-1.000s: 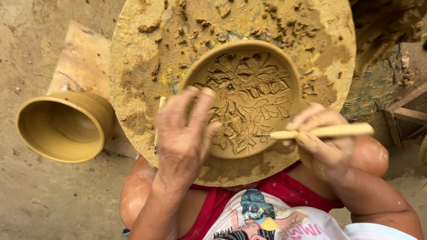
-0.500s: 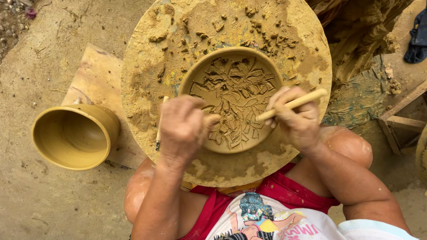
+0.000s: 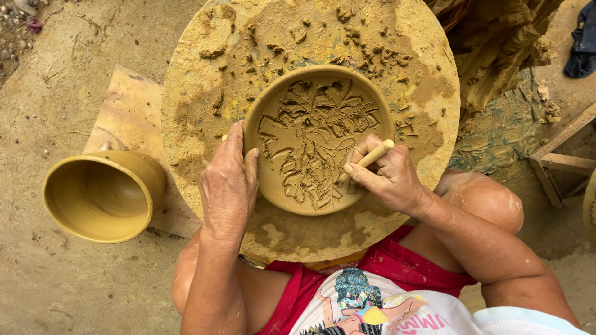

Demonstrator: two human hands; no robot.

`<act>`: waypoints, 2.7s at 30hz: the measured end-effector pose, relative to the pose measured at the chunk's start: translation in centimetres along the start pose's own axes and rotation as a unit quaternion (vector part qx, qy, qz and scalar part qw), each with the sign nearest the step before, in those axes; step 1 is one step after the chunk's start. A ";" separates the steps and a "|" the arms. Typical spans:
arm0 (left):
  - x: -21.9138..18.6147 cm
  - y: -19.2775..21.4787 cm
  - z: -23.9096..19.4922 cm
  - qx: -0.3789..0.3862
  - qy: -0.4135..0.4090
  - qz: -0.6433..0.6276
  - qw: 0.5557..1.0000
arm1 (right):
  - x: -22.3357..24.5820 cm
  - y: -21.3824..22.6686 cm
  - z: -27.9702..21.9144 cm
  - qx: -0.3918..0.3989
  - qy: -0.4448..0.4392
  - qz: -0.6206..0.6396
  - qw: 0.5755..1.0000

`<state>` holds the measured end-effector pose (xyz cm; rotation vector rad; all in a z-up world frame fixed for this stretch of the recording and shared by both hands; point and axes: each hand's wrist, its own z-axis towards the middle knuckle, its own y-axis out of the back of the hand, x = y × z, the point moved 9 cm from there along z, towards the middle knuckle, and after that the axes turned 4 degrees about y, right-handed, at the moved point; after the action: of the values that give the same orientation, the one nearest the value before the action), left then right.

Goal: The person carves decorative leaf patterns into the interior of a clay bowl using a wooden carving tool, frequently clearing away excess clay scraps by hand.

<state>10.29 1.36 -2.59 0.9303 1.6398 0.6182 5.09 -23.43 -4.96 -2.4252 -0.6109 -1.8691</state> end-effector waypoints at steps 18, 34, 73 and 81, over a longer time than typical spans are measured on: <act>-0.2 0.1 0.1 -0.017 -0.018 0.043 0.999 | -0.1 -0.4 0.7 0.012 -0.064 -0.026 0.998; -0.1 -0.1 0.1 -0.014 -0.011 0.052 0.998 | 0.5 -0.6 1.4 0.020 -0.088 -0.088 0.992; -0.4 -0.2 0.0 -0.009 -0.012 0.041 0.999 | 10.2 -7.5 -8.6 0.084 0.403 -0.367 0.834; -0.2 -0.6 -0.1 0.011 -0.004 0.061 0.998 | 9.4 -7.6 -7.6 0.092 0.371 -0.397 0.834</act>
<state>10.04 0.87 -2.96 1.0533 1.5930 0.6799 -2.42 -15.56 4.28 -1.1544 -1.7411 -2.5714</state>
